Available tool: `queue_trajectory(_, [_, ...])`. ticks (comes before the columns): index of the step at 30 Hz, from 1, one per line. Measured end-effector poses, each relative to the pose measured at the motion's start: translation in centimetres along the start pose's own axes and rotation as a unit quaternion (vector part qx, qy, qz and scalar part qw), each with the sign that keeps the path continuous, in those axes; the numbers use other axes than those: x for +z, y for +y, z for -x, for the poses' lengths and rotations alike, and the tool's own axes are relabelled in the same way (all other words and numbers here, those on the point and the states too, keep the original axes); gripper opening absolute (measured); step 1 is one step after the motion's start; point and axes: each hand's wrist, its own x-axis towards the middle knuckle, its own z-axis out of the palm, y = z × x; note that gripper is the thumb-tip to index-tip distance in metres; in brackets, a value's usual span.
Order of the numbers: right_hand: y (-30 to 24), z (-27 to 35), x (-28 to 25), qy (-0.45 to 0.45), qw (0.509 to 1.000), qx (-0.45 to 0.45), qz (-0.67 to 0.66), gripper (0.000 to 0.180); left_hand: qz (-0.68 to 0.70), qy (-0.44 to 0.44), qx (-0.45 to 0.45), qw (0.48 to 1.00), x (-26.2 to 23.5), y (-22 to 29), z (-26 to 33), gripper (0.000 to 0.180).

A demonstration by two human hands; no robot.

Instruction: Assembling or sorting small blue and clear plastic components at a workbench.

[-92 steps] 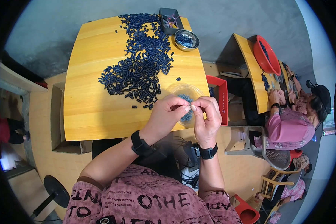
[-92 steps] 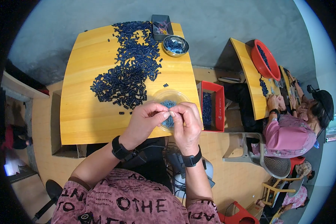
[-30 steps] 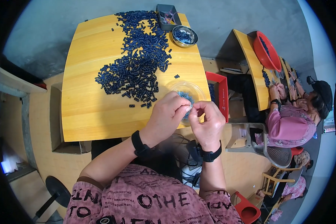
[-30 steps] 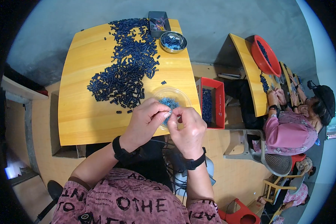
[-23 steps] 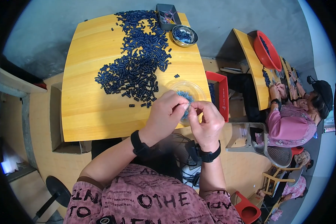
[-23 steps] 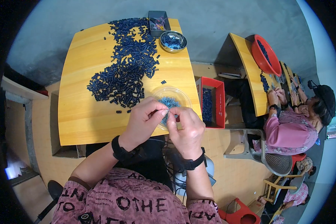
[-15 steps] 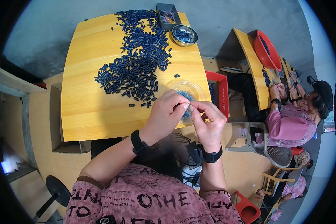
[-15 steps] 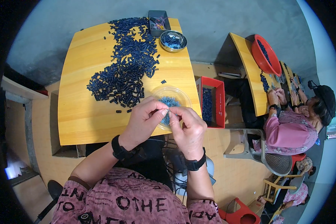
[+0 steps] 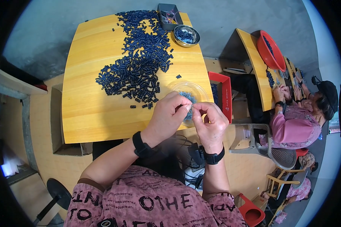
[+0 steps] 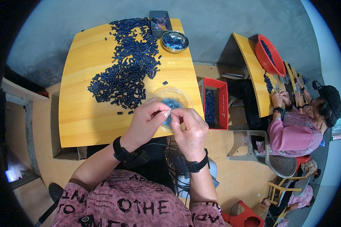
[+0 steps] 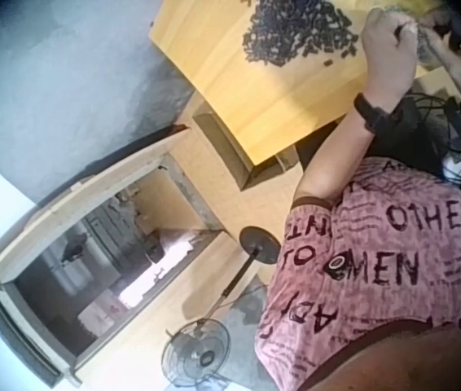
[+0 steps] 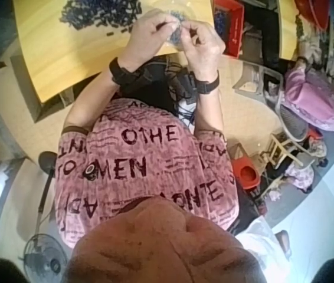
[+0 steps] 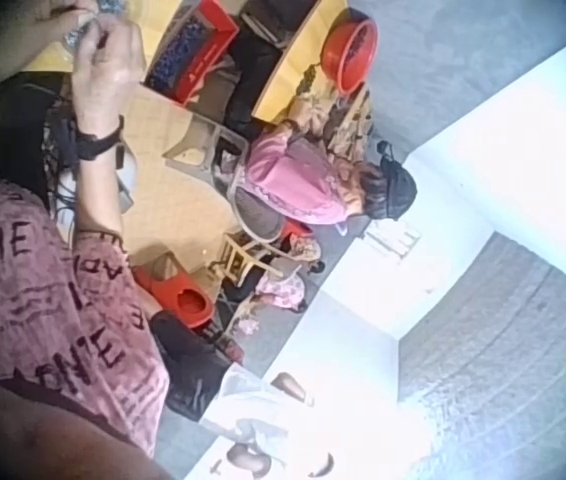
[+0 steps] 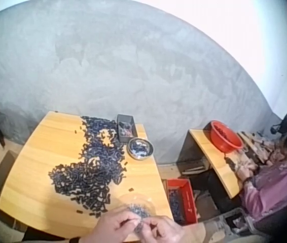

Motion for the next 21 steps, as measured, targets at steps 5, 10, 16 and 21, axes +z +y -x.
queue_trajectory(5, [0.4, -0.1, 0.1, 0.002, 0.995, -0.084, 0.058, 0.014, -0.045, 0.010, 0.028, 0.999, 0.1, 0.0, -0.2, 0.006])
queue_trajectory(10, [0.2, 0.1, -0.4, -0.028, 0.992, 0.097, -0.074, 0.011, -0.054, 0.002, 0.036, 0.998, -0.1, 0.4, -0.2, 0.006])
queue_trajectory(16, [2.1, 0.7, -0.3, -0.033, 0.968, 0.140, -0.207, 0.015, -0.053, 0.000, 0.059, 0.997, 0.0, 0.2, -0.4, 0.007])
queue_trajectory(21, [0.8, 0.4, -0.2, -0.028, 0.988, 0.109, -0.110, 0.011, -0.043, 0.007, 0.057, 0.997, 0.2, 0.0, -0.2, 0.007])
